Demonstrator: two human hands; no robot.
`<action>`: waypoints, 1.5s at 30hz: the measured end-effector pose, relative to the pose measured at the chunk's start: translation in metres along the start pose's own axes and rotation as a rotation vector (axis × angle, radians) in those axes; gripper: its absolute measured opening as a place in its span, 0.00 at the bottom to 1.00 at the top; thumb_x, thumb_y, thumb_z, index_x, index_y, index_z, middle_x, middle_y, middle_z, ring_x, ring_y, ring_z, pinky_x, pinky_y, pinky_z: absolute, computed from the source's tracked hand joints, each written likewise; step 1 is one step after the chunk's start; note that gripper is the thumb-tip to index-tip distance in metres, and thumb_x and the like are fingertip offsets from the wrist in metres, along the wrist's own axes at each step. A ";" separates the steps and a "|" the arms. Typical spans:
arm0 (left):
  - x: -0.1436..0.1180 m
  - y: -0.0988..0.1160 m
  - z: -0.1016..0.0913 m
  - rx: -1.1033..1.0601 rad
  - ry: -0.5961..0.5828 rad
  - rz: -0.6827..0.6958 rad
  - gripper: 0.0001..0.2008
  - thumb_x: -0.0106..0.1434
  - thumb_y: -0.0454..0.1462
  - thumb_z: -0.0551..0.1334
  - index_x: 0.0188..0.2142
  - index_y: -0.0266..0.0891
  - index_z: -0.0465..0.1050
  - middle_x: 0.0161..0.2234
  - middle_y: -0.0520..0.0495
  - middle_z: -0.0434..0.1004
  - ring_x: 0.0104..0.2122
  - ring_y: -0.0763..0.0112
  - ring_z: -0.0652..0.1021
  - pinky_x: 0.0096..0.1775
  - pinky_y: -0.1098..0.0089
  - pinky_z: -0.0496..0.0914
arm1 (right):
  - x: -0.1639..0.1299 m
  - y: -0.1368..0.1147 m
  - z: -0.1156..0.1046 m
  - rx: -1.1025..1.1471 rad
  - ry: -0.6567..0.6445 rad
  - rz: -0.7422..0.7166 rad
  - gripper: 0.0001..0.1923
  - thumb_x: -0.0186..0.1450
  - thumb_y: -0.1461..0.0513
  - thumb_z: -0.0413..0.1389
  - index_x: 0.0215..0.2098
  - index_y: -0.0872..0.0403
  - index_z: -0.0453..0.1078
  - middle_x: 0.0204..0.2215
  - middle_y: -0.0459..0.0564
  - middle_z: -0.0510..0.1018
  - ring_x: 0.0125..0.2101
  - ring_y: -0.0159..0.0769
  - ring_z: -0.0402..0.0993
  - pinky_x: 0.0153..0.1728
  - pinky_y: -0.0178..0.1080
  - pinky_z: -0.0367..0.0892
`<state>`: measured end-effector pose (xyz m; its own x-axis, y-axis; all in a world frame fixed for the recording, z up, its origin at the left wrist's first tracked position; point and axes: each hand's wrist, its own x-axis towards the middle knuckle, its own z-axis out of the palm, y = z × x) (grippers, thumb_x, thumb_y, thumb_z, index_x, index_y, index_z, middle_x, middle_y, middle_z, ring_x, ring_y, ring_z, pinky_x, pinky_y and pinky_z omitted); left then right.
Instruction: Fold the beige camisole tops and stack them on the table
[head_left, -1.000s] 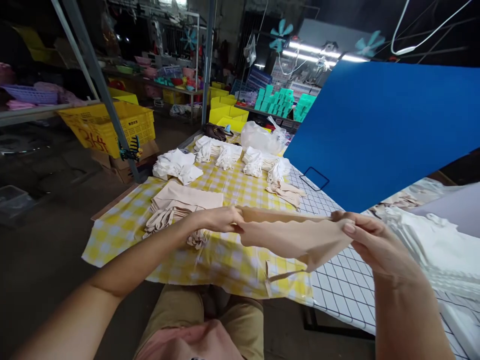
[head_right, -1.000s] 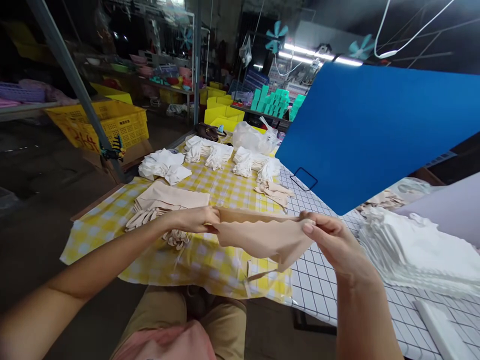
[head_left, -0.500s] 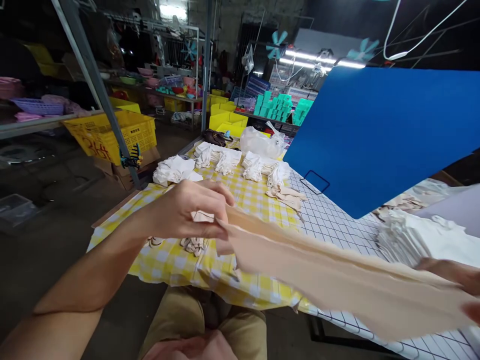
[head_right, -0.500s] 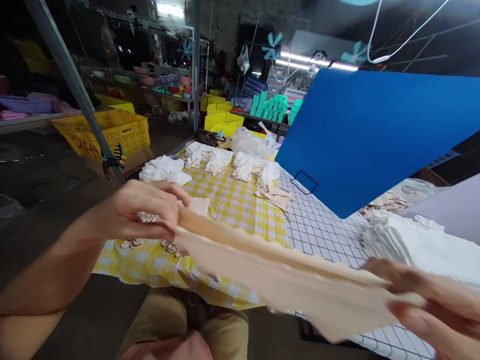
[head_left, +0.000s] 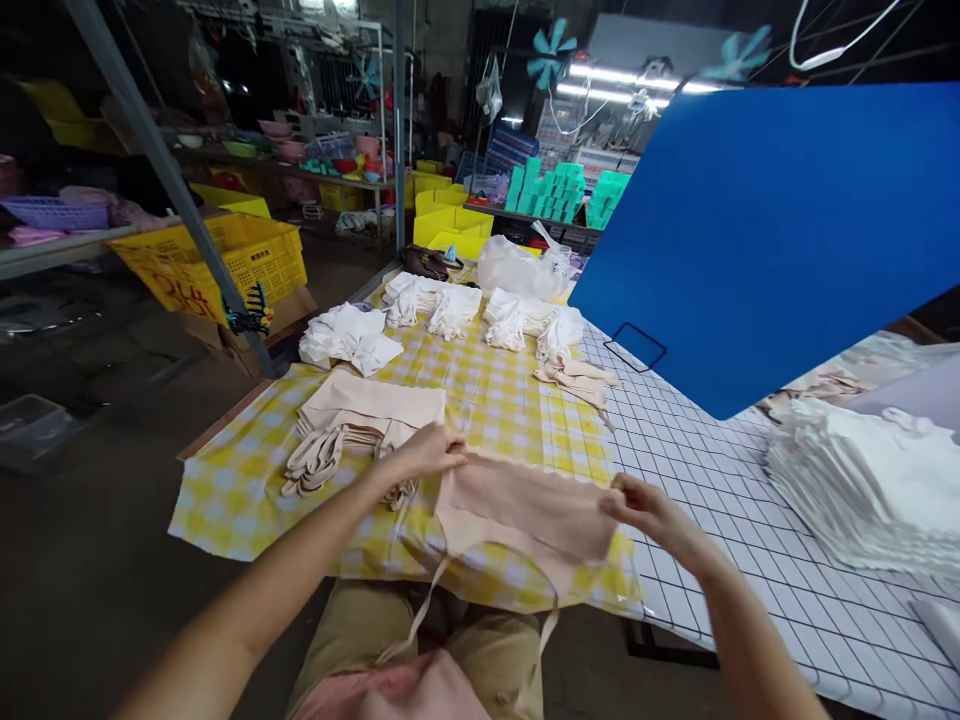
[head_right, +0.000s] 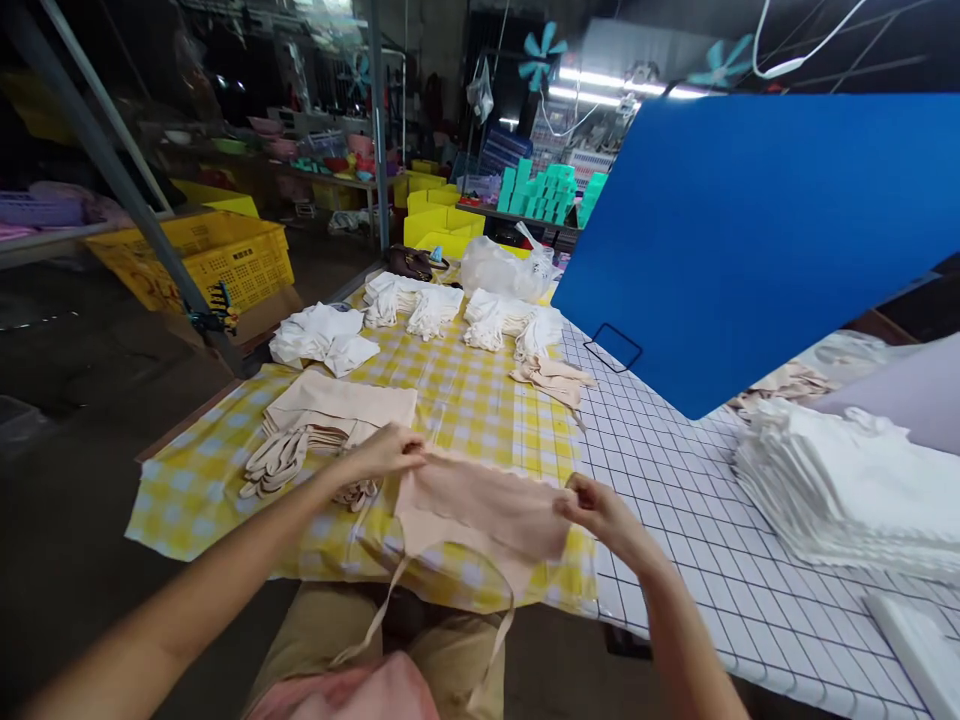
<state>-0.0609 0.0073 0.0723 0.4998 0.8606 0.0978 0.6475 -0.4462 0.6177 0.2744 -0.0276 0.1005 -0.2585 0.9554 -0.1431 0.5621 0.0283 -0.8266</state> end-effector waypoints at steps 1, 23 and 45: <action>0.006 -0.009 0.015 0.021 0.000 -0.004 0.08 0.56 0.33 0.58 0.20 0.36 0.64 0.18 0.55 0.62 0.21 0.77 0.65 0.24 0.76 0.55 | 0.011 0.017 0.009 -0.006 -0.027 0.021 0.17 0.52 0.54 0.59 0.19 0.53 0.56 0.17 0.39 0.58 0.18 0.27 0.54 0.19 0.33 0.53; 0.019 -0.030 0.118 0.378 -0.020 -0.063 0.25 0.64 0.40 0.51 0.60 0.41 0.52 0.64 0.43 0.45 0.63 0.59 0.47 0.60 0.54 0.48 | 0.056 0.096 0.088 -0.821 0.282 -0.002 0.26 0.66 0.54 0.36 0.60 0.50 0.55 0.61 0.50 0.56 0.61 0.43 0.45 0.56 0.50 0.48; 0.038 0.065 0.169 0.166 -0.288 0.207 0.29 0.64 0.46 0.49 0.62 0.38 0.47 0.64 0.38 0.41 0.63 0.58 0.44 0.60 0.49 0.43 | -0.086 0.100 0.170 0.335 0.316 0.339 0.16 0.42 0.41 0.56 0.22 0.39 0.69 0.27 0.40 0.77 0.40 0.55 0.72 0.38 0.50 0.65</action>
<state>0.0972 -0.0308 -0.0155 0.7555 0.6544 -0.0302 0.5883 -0.6575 0.4707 0.2192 -0.1569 -0.0623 0.1695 0.9377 -0.3033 0.2799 -0.3409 -0.8975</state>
